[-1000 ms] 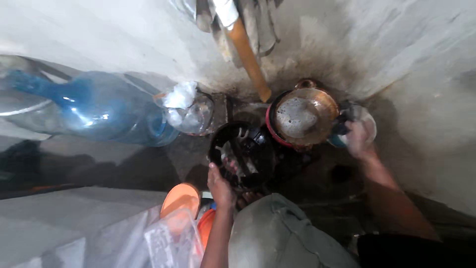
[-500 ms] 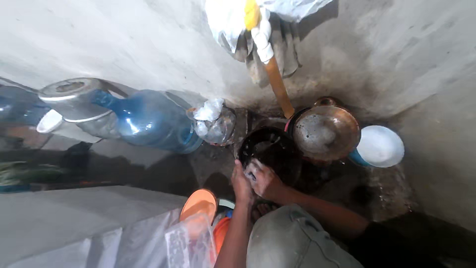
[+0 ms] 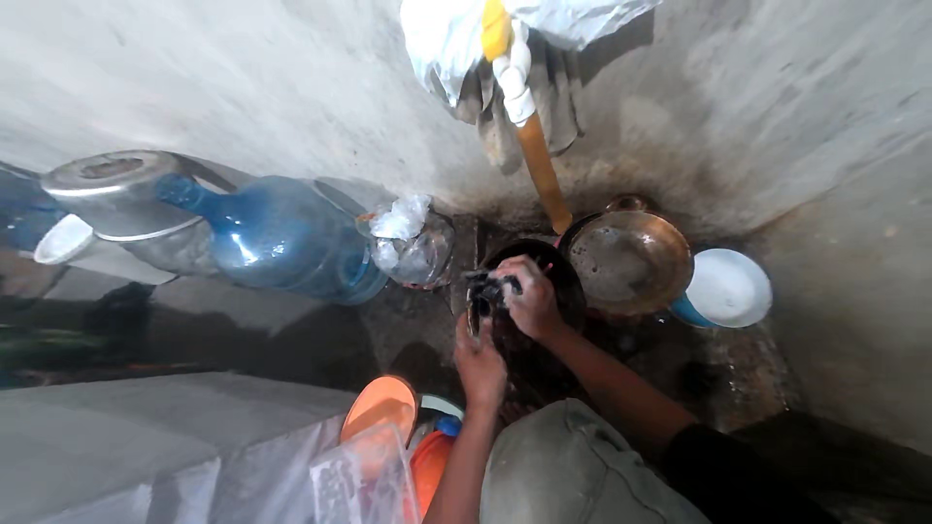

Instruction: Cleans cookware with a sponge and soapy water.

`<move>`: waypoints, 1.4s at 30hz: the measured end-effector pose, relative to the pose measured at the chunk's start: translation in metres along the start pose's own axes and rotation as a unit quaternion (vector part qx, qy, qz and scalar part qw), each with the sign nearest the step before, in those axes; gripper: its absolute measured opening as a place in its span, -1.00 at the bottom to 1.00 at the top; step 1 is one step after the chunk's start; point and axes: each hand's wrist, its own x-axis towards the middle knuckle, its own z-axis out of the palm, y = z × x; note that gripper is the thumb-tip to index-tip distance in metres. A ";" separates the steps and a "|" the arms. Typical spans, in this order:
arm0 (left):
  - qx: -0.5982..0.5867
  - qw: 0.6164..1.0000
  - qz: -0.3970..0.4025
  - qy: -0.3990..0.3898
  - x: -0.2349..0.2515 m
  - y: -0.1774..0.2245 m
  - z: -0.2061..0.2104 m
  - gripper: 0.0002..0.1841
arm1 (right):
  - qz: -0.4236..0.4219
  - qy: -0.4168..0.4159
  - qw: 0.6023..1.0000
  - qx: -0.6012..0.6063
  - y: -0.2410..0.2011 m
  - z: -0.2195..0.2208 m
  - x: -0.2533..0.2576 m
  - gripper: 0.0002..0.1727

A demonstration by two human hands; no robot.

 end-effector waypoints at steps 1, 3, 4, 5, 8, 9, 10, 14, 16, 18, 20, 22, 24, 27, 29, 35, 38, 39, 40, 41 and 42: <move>0.007 1.000 -0.003 -0.002 -0.002 0.001 -0.001 -0.53 | 0.005 0.043 0.999 -0.018 0.006 -0.002 0.006 -0.80; 0.036 0.999 0.000 -0.007 -0.005 0.001 -0.002 -0.53 | 0.014 0.086 0.994 -0.061 0.012 0.000 0.013 -0.76; 0.050 0.999 0.003 -0.007 -0.007 0.000 -0.001 -0.53 | -0.003 0.066 0.995 -0.069 0.010 0.003 0.012 -0.76; 0.059 0.998 0.007 -0.005 -0.007 0.000 0.000 -0.53 | -0.034 0.036 0.997 -0.065 0.008 0.007 0.009 -0.76; 0.036 0.999 0.009 0.015 -0.010 0.000 -0.003 -0.54 | -0.082 0.002 0.994 -0.070 0.013 0.006 0.016 -0.78; 0.026 0.999 0.008 0.024 -0.012 0.000 -0.007 -0.54 | -0.049 0.006 0.994 -0.100 0.020 0.002 0.021 -0.78; 0.020 0.999 0.007 0.037 -0.014 0.001 -0.010 -0.55 | -0.015 0.008 0.991 -0.130 0.027 -0.001 0.024 -0.77; 0.006 0.997 0.003 0.075 -0.012 0.002 -0.020 -0.54 | -0.034 -0.067 0.982 -0.172 0.045 -0.005 0.015 -0.79; 0.001 0.996 0.008 0.087 -0.009 0.002 -0.024 -0.53 | -0.052 -0.105 0.975 -0.189 0.051 -0.009 0.006 -0.79; -0.008 0.995 0.013 0.103 -0.006 -0.001 -0.025 -0.56 | -0.024 -0.153 0.966 -0.208 0.048 -0.013 -0.003 -0.76; -0.013 0.993 0.023 0.116 -0.005 -0.005 -0.026 -0.60 | 0.020 -0.182 0.959 -0.216 0.041 -0.018 -0.013 -0.72; 0.009 0.991 0.042 0.123 -0.006 -0.004 -0.026 -0.62 | 0.075 -0.191 0.956 -0.211 0.035 -0.023 -0.016 -0.73; 0.027 0.989 0.060 0.131 -0.009 -0.005 -0.023 -0.64 | 0.124 -0.198 0.950 -0.205 0.033 -0.027 -0.016 -0.72; 0.049 0.985 0.082 0.147 -0.010 -0.009 -0.021 -0.66 | 0.138 -0.202 0.953 -0.178 0.031 -0.029 -0.010 -0.71; 0.066 0.982 0.091 0.151 -0.008 -0.011 -0.022 -0.66 | 0.067 -0.133 0.979 -0.139 0.039 -0.031 -0.007 -0.72; 0.059 0.980 0.103 0.160 0.005 -0.014 -0.032 -0.67 | -0.018 0.055 0.997 -0.053 0.040 -0.027 0.013 -0.75; 0.016 0.982 0.103 0.157 0.006 -0.005 -0.032 -0.68 | 0.021 -0.098 0.982 -0.159 0.047 -0.020 0.004 -0.71; 0.003 0.982 0.103 0.157 0.005 -0.002 -0.030 -0.69 | 0.035 -0.131 0.972 -0.190 0.047 -0.016 -0.002 -0.72; -0.011 0.982 0.101 0.158 0.004 0.002 -0.028 -0.69 | 0.039 -0.150 0.965 -0.213 0.047 -0.013 -0.011 -0.73; -0.024 0.981 0.100 0.164 0.005 0.004 -0.026 -0.69 | 0.042 -0.171 0.960 -0.218 0.043 -0.010 -0.020 -0.74; -0.028 0.979 0.104 0.173 0.006 0.006 -0.024 -0.69 | 0.055 -0.201 0.956 -0.205 0.038 -0.009 -0.026 -0.74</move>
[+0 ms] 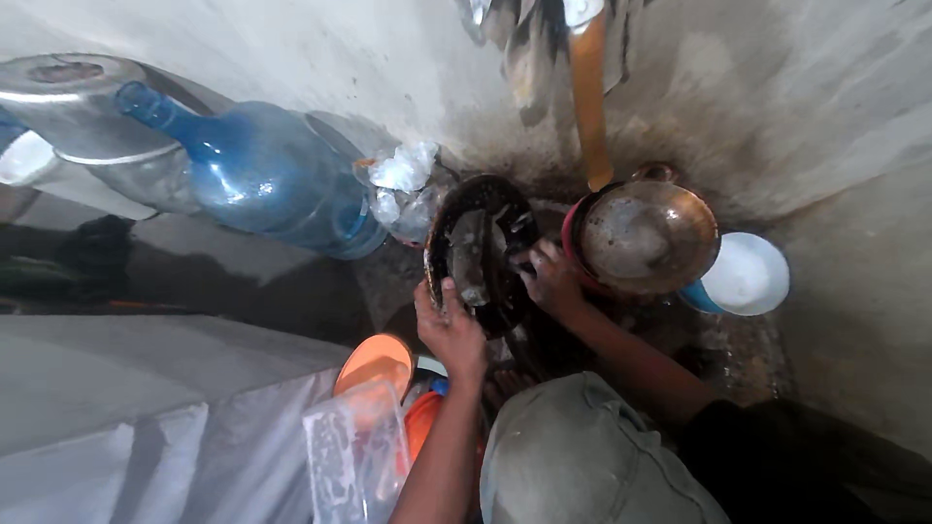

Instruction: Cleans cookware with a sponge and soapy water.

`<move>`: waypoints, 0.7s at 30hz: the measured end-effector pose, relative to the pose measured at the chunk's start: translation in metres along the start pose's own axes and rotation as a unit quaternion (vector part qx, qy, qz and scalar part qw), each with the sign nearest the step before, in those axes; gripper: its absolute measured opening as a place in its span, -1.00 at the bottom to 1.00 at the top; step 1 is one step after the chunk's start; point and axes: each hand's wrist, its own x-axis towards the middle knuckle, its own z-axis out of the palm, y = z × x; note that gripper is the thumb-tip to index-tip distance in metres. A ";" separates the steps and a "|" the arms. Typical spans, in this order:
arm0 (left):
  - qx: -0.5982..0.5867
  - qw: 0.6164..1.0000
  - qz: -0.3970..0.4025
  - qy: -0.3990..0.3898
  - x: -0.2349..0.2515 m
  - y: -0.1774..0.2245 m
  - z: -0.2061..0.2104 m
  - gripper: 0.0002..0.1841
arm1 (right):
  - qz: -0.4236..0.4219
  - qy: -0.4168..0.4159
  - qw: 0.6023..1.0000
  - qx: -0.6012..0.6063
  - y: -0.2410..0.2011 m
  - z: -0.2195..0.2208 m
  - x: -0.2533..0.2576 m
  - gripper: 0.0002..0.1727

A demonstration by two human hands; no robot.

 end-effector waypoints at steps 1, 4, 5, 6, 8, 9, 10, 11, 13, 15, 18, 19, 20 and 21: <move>0.004 1.000 0.005 0.005 0.001 0.001 0.002 -0.69 | 0.016 -0.046 0.999 0.021 -0.003 -0.002 -0.003 -0.72; 0.000 1.000 0.016 0.004 0.004 -0.004 0.000 -0.68 | 0.040 -0.051 0.998 0.022 0.003 -0.010 0.006 -0.72; -0.013 1.000 0.022 0.004 0.004 -0.004 0.000 -0.68 | 0.041 -0.013 0.999 0.015 0.006 -0.011 0.009 -0.72; -0.025 0.999 0.030 0.004 0.005 -0.003 0.000 -0.69 | 0.049 0.004 0.999 0.010 0.006 -0.011 0.009 -0.70; -0.034 0.998 0.051 0.008 0.004 0.000 0.002 -0.71 | 0.035 -0.037 0.998 0.022 -0.005 -0.007 -0.008 -0.68; -0.035 0.998 0.059 0.013 0.005 0.002 0.005 -0.72 | 0.020 -0.071 0.996 0.043 -0.012 -0.004 -0.015 -0.69; -0.040 0.997 0.064 0.014 0.007 0.002 0.006 -0.72 | 0.009 -0.095 0.993 0.063 -0.016 -0.005 -0.016 -0.71; -0.041 0.997 0.064 0.017 0.008 0.002 0.007 -0.73 | 0.002 -0.096 0.993 0.067 -0.015 -0.006 -0.012 -0.70; -0.042 0.997 0.062 0.012 0.007 0.001 0.004 -0.72 | -0.011 -0.007 0.999 0.039 0.002 -0.009 0.002 -0.70; -0.050 0.997 0.064 0.003 0.005 0.003 0.004 -0.73 | 0.006 0.066 0.998 0.023 0.011 -0.011 0.014 -0.69; -0.047 0.996 0.074 0.002 0.006 0.006 0.010 -0.76 | -0.024 0.000 0.999 0.046 -0.006 -0.005 -0.005 -0.68; -0.048 0.996 0.076 -0.001 0.006 0.006 0.012 -0.76 | -0.051 -0.028 0.997 0.058 -0.010 -0.003 -0.008 -0.69; -0.051 0.995 0.080 -0.006 0.005 0.005 0.013 -0.77 | -0.081 -0.021 0.995 0.053 -0.008 -0.003 -0.007 -0.70; -0.055 0.995 0.084 -0.011 0.004 0.004 0.014 -0.77 | -0.108 0.012 0.994 0.032 -0.001 -0.005 0.000 -0.69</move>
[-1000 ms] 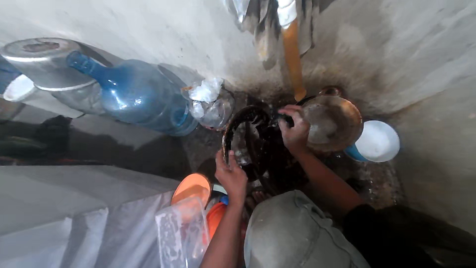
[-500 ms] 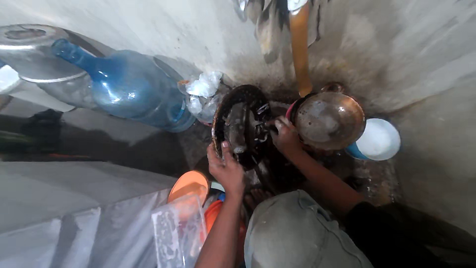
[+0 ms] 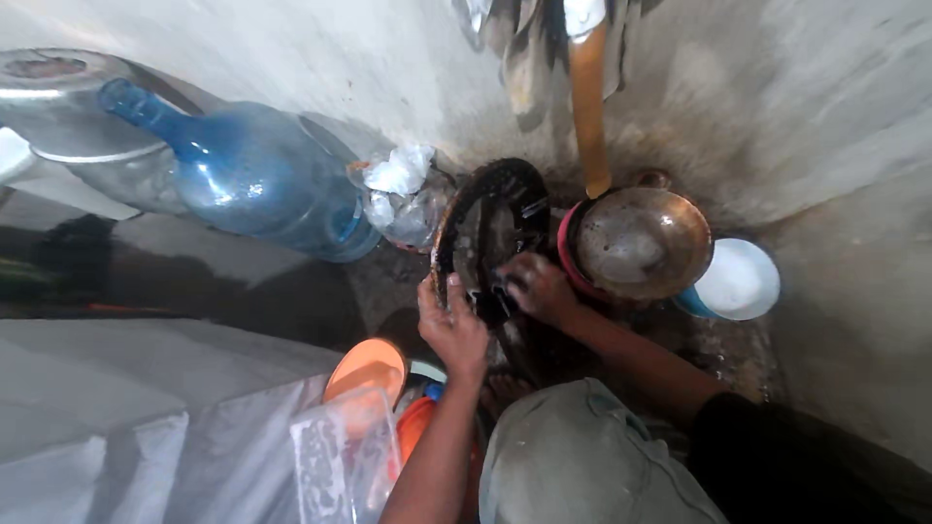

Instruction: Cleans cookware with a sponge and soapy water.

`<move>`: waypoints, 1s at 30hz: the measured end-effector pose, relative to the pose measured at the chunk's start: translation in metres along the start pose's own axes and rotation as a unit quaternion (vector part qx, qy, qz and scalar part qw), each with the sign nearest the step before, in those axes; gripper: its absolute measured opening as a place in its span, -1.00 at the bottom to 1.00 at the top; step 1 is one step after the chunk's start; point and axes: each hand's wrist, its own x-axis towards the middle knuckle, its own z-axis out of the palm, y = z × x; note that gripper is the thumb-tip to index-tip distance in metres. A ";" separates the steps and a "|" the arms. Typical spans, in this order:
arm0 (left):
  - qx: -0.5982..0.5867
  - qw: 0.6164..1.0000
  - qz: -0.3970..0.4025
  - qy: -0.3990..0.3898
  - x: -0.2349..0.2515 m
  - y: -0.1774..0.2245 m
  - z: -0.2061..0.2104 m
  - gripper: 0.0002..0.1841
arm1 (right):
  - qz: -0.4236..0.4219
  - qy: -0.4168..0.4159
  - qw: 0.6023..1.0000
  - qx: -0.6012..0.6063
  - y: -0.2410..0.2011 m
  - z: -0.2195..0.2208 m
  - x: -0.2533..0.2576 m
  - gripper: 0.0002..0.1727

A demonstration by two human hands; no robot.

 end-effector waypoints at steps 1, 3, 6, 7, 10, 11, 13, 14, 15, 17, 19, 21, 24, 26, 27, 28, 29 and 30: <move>-0.003 1.000 0.005 -0.007 -0.002 -0.001 -0.001 -0.76 | -0.017 0.039 0.999 -0.033 0.011 -0.002 0.007 -0.70; 0.000 1.000 0.021 -0.015 -0.006 -0.002 -0.002 -0.76 | -0.004 0.071 0.995 -0.068 0.019 -0.006 0.013 -0.69; 0.003 0.999 0.048 -0.021 -0.002 -0.003 0.003 -0.77 | 0.026 0.003 0.999 -0.020 -0.003 -0.005 0.001 -0.67; -0.006 0.999 0.050 -0.021 -0.001 -0.004 0.005 -0.77 | 0.040 0.002 0.999 0.012 -0.009 -0.008 -0.002 -0.68; -0.045 0.999 0.015 -0.016 -0.003 -0.012 0.005 -0.71 | 0.121 0.088 0.986 0.072 -0.029 -0.023 -0.010 -0.68; -0.050 0.998 -0.009 -0.022 -0.004 -0.014 0.005 -0.64 | 0.142 0.114 0.979 0.093 -0.034 -0.025 -0.012 -0.67; -0.049 0.996 -0.070 -0.040 -0.005 -0.018 0.009 -0.49 | 0.161 0.111 0.970 0.142 -0.051 -0.021 -0.014 -0.62; -0.056 0.993 -0.096 -0.049 -0.005 -0.021 0.014 -0.45 | 0.158 0.091 0.968 0.171 -0.058 -0.015 -0.013 -0.63; -0.070 0.989 -0.116 -0.055 -0.005 -0.026 0.018 -0.44 | 0.149 0.066 0.967 0.195 -0.065 -0.009 -0.010 -0.66; -0.125 0.979 -0.144 -0.068 -0.005 -0.034 0.023 -0.45 | 0.115 0.029 0.972 0.201 -0.073 0.002 -0.006 -0.74; -0.190 0.964 -0.167 -0.078 0.000 -0.036 0.018 -0.45 | 0.092 -0.055 0.985 0.136 -0.070 0.002 -0.010 -0.76; -0.205 0.960 -0.173 -0.076 0.007 -0.044 0.010 -0.46 | 0.128 -0.223 0.966 0.039 -0.063 -0.006 -0.011 -0.66; -0.184 0.963 -0.179 -0.078 0.004 -0.052 0.010 -0.47 | 0.183 -0.288 0.940 0.008 -0.063 -0.006 0.001 -0.62; -0.162 0.968 -0.171 -0.088 -0.001 -0.050 0.015 -0.46 | 0.179 -0.205 0.960 0.059 -0.068 0.002 0.002 -0.64; -0.142 0.972 -0.159 -0.096 -0.001 -0.048 0.015 -0.44 | 0.162 -0.158 0.970 0.091 -0.067 0.008 -0.003 -0.65; -0.124 0.975 -0.148 -0.107 0.001 -0.047 0.012 -0.42 | 0.132 -0.114 0.977 0.119 -0.065 0.015 -0.013 -0.67; -0.105 0.977 -0.148 -0.113 0.005 -0.047 0.009 -0.44 | 0.089 -0.076 0.984 0.134 -0.060 0.023 -0.027 -0.72; -0.093 0.977 -0.154 -0.116 0.008 -0.048 0.006 -0.46 | 0.061 -0.069 0.986 0.140 -0.057 0.029 -0.040 -0.78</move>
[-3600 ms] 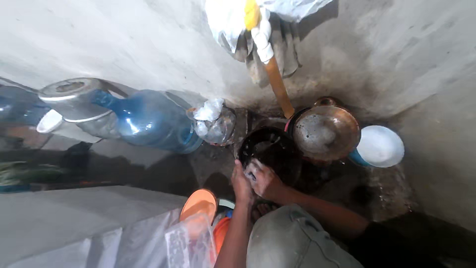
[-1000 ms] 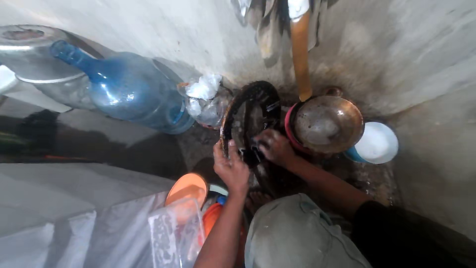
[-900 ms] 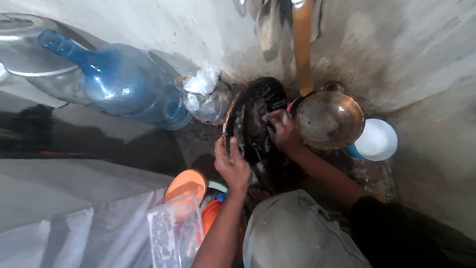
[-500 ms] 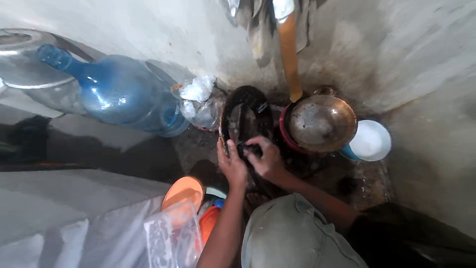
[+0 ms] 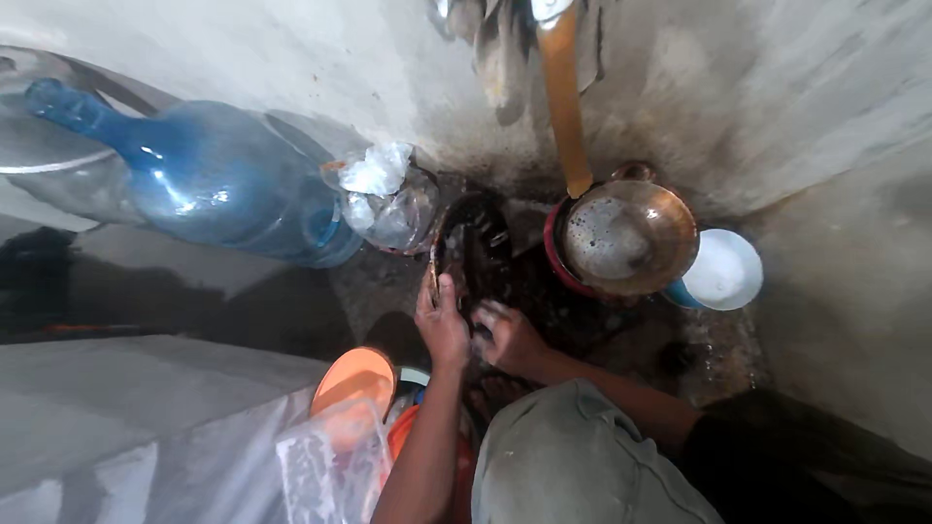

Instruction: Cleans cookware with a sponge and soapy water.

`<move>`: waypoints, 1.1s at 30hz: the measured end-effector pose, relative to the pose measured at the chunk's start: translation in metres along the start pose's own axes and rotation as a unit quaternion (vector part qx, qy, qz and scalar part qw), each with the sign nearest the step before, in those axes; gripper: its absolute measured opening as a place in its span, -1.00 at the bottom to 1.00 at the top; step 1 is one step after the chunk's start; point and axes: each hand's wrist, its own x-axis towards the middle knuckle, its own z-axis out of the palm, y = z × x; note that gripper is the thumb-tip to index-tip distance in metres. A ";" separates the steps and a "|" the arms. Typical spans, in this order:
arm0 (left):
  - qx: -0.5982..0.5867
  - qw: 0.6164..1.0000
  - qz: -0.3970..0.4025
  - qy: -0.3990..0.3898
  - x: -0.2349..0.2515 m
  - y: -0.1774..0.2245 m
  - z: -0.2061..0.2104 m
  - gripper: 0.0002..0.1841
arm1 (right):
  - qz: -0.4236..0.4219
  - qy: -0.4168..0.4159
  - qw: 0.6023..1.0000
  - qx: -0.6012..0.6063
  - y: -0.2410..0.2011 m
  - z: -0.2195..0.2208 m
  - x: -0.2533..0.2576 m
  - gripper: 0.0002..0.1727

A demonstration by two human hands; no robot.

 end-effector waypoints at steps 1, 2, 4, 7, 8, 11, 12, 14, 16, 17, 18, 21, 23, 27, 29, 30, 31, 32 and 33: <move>0.004 1.000 -0.009 0.001 0.003 -0.002 -0.004 -0.47 | 0.010 -0.036 0.999 -0.005 0.003 0.001 -0.009 -0.78; 0.005 1.000 -0.015 0.010 0.007 -0.006 -0.006 -0.48 | 0.054 -0.102 0.993 -0.012 0.003 -0.004 -0.015 -0.74; -0.013 0.999 -0.024 0.040 0.011 -0.015 -0.004 -0.50 | 0.160 -0.224 0.961 -0.030 0.007 -0.013 -0.020 -0.64; -0.010 0.997 -0.059 0.048 0.013 -0.020 0.005 -0.42 | 0.240 -0.191 0.950 -0.055 0.027 -0.016 -0.045 -0.59; 0.008 0.996 -0.088 0.034 0.013 -0.021 0.007 -0.38 | 0.250 -0.157 0.953 -0.065 0.035 -0.019 -0.056 -0.60; 0.066 0.982 -0.178 0.025 0.019 -0.033 0.016 -0.40 | 0.282 -0.098 0.952 -0.066 0.064 -0.037 -0.088 -0.62; 0.083 0.977 -0.196 0.022 0.021 -0.037 0.020 -0.44 | 0.296 -0.094 0.949 -0.060 0.072 -0.045 -0.097 -0.61; 0.110 0.969 -0.221 0.012 0.028 -0.046 0.029 -0.49 | 0.311 -0.067 0.946 -0.057 0.082 -0.061 -0.117 -0.60; 0.126 0.966 -0.224 -0.008 0.033 -0.052 0.034 -0.46 | 0.341 -0.049 0.937 -0.056 0.084 -0.075 -0.132 -0.60; 0.136 0.966 -0.220 -0.019 0.036 -0.055 0.036 -0.45 | 0.357 -0.041 0.932 -0.055 0.084 -0.079 -0.138 -0.59; 0.146 0.966 -0.214 -0.025 0.040 -0.058 0.037 -0.46 | 0.375 -0.035 0.925 -0.053 0.084 -0.081 -0.143 -0.59; 0.136 0.969 -0.203 -0.027 0.055 -0.063 0.040 -0.50 | 0.412 -0.041 0.909 -0.037 0.085 -0.080 -0.150 -0.57; 0.103 0.973 -0.202 -0.033 0.064 -0.065 0.039 -0.49 | 0.405 -0.058 0.912 -0.030 0.087 -0.074 -0.150 -0.56; 0.031 0.977 -0.204 -0.048 0.076 -0.058 0.033 -0.47 | 0.359 -0.070 0.930 -0.032 0.094 -0.055 -0.145 -0.59; -0.035 0.977 -0.190 -0.089 0.078 -0.051 0.027 -0.41 | 0.320 -0.063 0.945 -0.042 0.102 -0.045 -0.146 -0.62; -0.058 0.978 -0.175 -0.099 0.078 -0.048 0.024 -0.40 | 0.307 -0.066 0.949 -0.041 0.105 -0.043 -0.144 -0.63; -0.070 0.980 -0.160 -0.099 0.077 -0.046 0.021 -0.41 | 0.299 -0.070 0.951 -0.040 0.107 -0.042 -0.142 -0.62; -0.079 0.981 -0.148 -0.096 0.074 -0.043 0.018 -0.43 | 0.293 -0.073 0.952 -0.040 0.110 -0.041 -0.141 -0.61; -0.083 0.983 -0.139 -0.092 0.071 -0.043 0.014 -0.46 | 0.296 -0.071 0.952 -0.040 0.111 -0.040 -0.139 -0.61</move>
